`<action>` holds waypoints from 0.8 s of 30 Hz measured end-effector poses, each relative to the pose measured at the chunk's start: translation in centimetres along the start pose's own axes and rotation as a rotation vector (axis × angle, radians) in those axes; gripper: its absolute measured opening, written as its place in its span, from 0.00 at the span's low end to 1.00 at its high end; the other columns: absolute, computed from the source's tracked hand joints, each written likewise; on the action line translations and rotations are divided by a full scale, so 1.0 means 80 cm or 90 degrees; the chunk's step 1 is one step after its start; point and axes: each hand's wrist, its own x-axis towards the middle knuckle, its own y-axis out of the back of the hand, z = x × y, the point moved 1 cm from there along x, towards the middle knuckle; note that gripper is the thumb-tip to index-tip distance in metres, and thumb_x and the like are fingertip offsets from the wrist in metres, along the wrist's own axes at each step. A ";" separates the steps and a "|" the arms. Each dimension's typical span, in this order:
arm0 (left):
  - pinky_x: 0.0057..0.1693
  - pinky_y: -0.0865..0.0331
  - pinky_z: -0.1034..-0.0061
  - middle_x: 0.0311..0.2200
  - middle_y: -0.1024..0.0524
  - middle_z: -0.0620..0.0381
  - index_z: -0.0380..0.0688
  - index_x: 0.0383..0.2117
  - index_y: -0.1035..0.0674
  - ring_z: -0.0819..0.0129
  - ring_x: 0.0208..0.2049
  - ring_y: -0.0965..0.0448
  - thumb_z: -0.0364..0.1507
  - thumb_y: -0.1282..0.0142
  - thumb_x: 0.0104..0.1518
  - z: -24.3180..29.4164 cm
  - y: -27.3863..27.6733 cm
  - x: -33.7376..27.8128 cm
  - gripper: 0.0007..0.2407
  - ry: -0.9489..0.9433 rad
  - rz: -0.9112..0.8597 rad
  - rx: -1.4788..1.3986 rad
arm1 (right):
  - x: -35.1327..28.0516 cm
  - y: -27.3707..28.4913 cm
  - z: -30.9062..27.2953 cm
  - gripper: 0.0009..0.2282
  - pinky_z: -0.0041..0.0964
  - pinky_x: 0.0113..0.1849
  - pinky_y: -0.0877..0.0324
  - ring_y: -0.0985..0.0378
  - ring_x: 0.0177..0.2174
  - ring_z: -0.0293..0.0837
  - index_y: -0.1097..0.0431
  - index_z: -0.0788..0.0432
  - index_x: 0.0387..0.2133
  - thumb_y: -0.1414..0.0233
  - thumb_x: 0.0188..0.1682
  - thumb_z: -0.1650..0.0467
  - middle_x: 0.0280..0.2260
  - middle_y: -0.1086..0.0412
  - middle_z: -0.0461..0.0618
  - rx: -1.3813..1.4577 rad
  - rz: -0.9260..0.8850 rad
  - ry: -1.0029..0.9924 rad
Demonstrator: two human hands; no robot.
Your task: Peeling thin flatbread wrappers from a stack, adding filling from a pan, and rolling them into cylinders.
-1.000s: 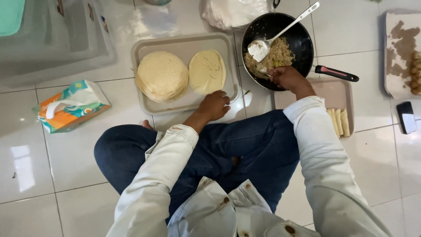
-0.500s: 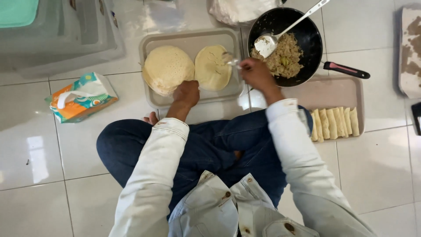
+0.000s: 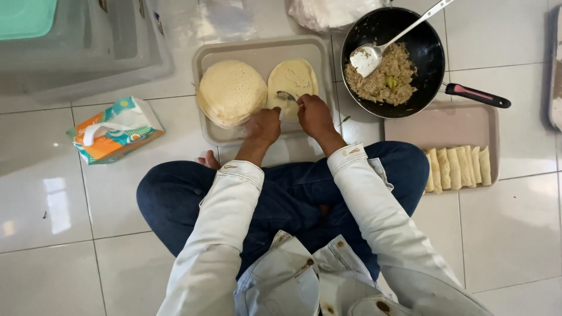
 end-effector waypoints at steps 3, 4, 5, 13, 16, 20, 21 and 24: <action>0.42 0.20 0.49 0.36 0.19 0.45 0.47 0.52 0.21 0.49 0.42 0.16 0.34 0.52 0.65 0.003 -0.011 0.011 0.13 -0.012 0.047 0.021 | 0.001 -0.005 -0.001 0.10 0.49 0.43 0.24 0.21 0.42 0.57 0.28 0.59 0.46 0.52 0.54 0.72 0.38 0.27 0.59 -0.019 -0.013 0.020; 0.42 0.20 0.49 0.36 0.19 0.45 0.47 0.52 0.21 0.49 0.42 0.16 0.34 0.52 0.65 0.006 -0.007 0.008 0.13 -0.013 0.044 0.021 | -0.002 -0.005 -0.002 0.10 0.49 0.43 0.24 0.21 0.42 0.57 0.28 0.59 0.46 0.52 0.54 0.72 0.38 0.27 0.59 -0.019 -0.014 0.018; 0.42 0.18 0.55 0.38 0.19 0.48 0.46 0.51 0.20 0.52 0.42 0.15 0.31 0.49 0.64 0.009 0.000 0.007 0.12 -0.030 0.096 0.043 | -0.003 -0.004 -0.003 0.10 0.49 0.43 0.24 0.21 0.42 0.58 0.28 0.61 0.46 0.52 0.54 0.73 0.38 0.28 0.60 -0.003 -0.012 0.017; 0.36 0.18 0.54 0.41 0.25 0.49 0.41 0.39 0.22 0.50 0.38 0.16 0.30 0.46 0.62 0.016 -0.012 0.031 0.07 -0.038 0.333 -0.026 | -0.005 -0.004 -0.005 0.10 0.51 0.43 0.25 0.21 0.43 0.60 0.29 0.61 0.45 0.52 0.53 0.73 0.37 0.28 0.61 0.025 -0.022 0.005; 0.38 0.16 0.55 0.43 0.26 0.52 0.42 0.40 0.22 0.51 0.39 0.16 0.30 0.48 0.65 0.011 -0.031 0.051 0.07 -0.061 0.330 -0.008 | -0.006 -0.005 -0.004 0.10 0.52 0.44 0.25 0.22 0.43 0.61 0.29 0.62 0.45 0.51 0.53 0.72 0.37 0.28 0.62 -0.002 -0.030 -0.013; 0.39 0.16 0.54 0.43 0.27 0.49 0.39 0.40 0.23 0.48 0.43 0.18 0.31 0.46 0.65 0.018 -0.034 0.053 0.07 -0.066 0.358 -0.038 | -0.007 -0.003 0.001 0.10 0.53 0.44 0.25 0.21 0.43 0.62 0.29 0.63 0.45 0.51 0.52 0.72 0.38 0.28 0.63 0.010 -0.024 -0.014; 0.39 0.15 0.56 0.42 0.27 0.50 0.40 0.40 0.23 0.50 0.44 0.18 0.31 0.45 0.65 0.017 -0.035 0.051 0.07 -0.070 0.380 -0.023 | -0.007 -0.006 0.000 0.10 0.54 0.44 0.25 0.21 0.43 0.62 0.29 0.63 0.45 0.51 0.52 0.72 0.37 0.28 0.62 0.015 -0.025 -0.013; 0.33 0.17 0.61 0.38 0.27 0.54 0.42 0.37 0.24 0.54 0.41 0.18 0.31 0.44 0.63 0.012 -0.040 0.058 0.06 -0.077 0.418 -0.007 | -0.005 -0.009 0.006 0.10 0.52 0.43 0.24 0.21 0.42 0.62 0.28 0.63 0.45 0.51 0.52 0.72 0.37 0.28 0.62 0.021 -0.008 0.010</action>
